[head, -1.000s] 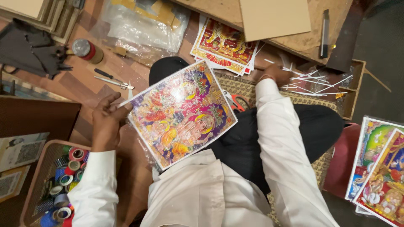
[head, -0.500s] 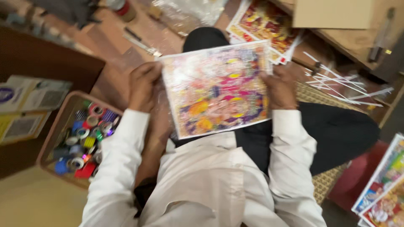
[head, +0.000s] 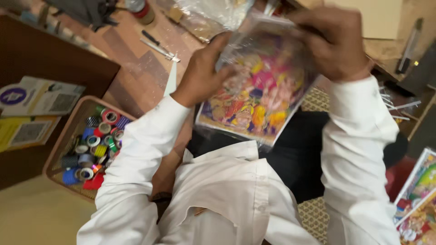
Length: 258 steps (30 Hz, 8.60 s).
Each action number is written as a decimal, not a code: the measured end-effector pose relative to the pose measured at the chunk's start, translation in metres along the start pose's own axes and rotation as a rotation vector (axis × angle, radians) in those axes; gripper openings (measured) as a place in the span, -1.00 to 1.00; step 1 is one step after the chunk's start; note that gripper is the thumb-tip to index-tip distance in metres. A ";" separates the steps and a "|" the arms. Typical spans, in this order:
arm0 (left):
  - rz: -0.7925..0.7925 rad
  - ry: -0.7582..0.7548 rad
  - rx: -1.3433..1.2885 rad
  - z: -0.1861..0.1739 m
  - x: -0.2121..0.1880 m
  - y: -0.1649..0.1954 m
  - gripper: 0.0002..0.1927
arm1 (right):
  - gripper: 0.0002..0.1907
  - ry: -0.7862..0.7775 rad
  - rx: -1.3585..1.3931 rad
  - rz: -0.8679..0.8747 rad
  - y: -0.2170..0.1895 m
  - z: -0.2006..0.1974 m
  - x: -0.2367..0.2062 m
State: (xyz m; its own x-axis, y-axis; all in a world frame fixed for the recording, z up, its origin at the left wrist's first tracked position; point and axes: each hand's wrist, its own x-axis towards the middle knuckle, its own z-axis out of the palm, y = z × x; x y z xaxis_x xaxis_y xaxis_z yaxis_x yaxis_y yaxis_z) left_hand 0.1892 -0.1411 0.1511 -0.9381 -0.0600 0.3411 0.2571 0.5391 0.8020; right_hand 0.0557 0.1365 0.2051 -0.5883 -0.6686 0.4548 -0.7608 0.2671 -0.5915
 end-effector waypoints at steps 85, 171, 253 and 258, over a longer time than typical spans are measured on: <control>-0.596 -0.217 -0.334 0.146 -0.029 0.053 -0.70 | -0.72 0.718 1.470 0.782 -0.014 0.140 -0.206; 0.163 -0.294 -0.216 0.147 -0.039 0.105 -0.66 | -0.55 1.202 1.021 0.822 -0.019 0.102 -0.201; -0.324 -0.535 -0.504 0.233 -0.015 0.024 -0.80 | -0.44 0.862 0.899 0.897 -0.028 0.081 -0.222; 0.039 -0.361 -0.143 0.222 -0.025 0.052 -0.86 | -0.34 0.762 0.836 1.117 -0.025 0.087 -0.227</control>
State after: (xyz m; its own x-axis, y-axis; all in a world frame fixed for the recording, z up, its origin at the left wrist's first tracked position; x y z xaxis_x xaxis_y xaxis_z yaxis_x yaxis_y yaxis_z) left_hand 0.1744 0.0747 0.0754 -0.9417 0.2714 0.1986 0.3000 0.4110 0.8608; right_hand 0.2317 0.2211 0.0588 -0.9128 0.1520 -0.3791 0.3362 -0.2476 -0.9087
